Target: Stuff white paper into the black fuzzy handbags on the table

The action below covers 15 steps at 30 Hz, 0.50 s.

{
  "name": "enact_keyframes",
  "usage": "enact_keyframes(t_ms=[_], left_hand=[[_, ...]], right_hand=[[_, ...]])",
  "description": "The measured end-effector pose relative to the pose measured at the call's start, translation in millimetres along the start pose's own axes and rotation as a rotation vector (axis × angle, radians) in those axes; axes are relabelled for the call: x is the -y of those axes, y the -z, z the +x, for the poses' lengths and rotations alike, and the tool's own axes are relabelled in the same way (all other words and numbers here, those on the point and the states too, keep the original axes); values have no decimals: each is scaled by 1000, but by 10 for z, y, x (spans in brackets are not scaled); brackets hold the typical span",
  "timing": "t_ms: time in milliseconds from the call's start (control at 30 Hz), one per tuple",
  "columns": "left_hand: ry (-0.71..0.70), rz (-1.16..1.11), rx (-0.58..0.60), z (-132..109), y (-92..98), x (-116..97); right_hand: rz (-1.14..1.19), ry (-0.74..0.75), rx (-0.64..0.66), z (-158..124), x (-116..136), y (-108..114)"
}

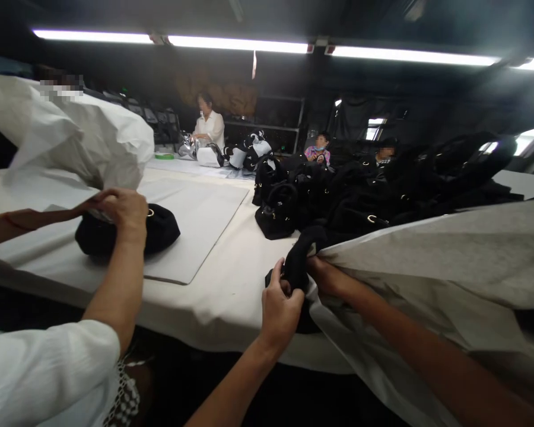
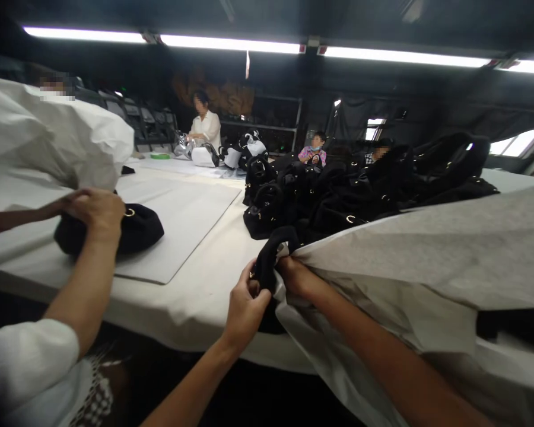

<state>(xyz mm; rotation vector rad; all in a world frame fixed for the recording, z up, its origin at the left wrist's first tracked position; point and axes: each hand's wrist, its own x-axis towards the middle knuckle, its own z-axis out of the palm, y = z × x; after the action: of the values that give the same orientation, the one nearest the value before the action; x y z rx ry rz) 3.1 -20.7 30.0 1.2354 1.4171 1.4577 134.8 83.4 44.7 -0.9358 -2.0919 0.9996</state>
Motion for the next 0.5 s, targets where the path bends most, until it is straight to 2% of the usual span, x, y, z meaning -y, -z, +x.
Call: enact_keyframes(t_ms=[67, 167, 367, 500], left_hand=[[-8, 38, 12, 56, 67, 6], [-22, 66, 34, 145, 180, 58], [-94, 33, 119, 176, 298, 156], [-120, 6, 128, 177, 311, 193]], right_hand=[[-103, 65, 79, 2, 70, 68], [-205, 159, 150, -215, 165, 115], [-369, 61, -91, -821, 213, 2], [-372, 96, -97, -895, 279, -41]])
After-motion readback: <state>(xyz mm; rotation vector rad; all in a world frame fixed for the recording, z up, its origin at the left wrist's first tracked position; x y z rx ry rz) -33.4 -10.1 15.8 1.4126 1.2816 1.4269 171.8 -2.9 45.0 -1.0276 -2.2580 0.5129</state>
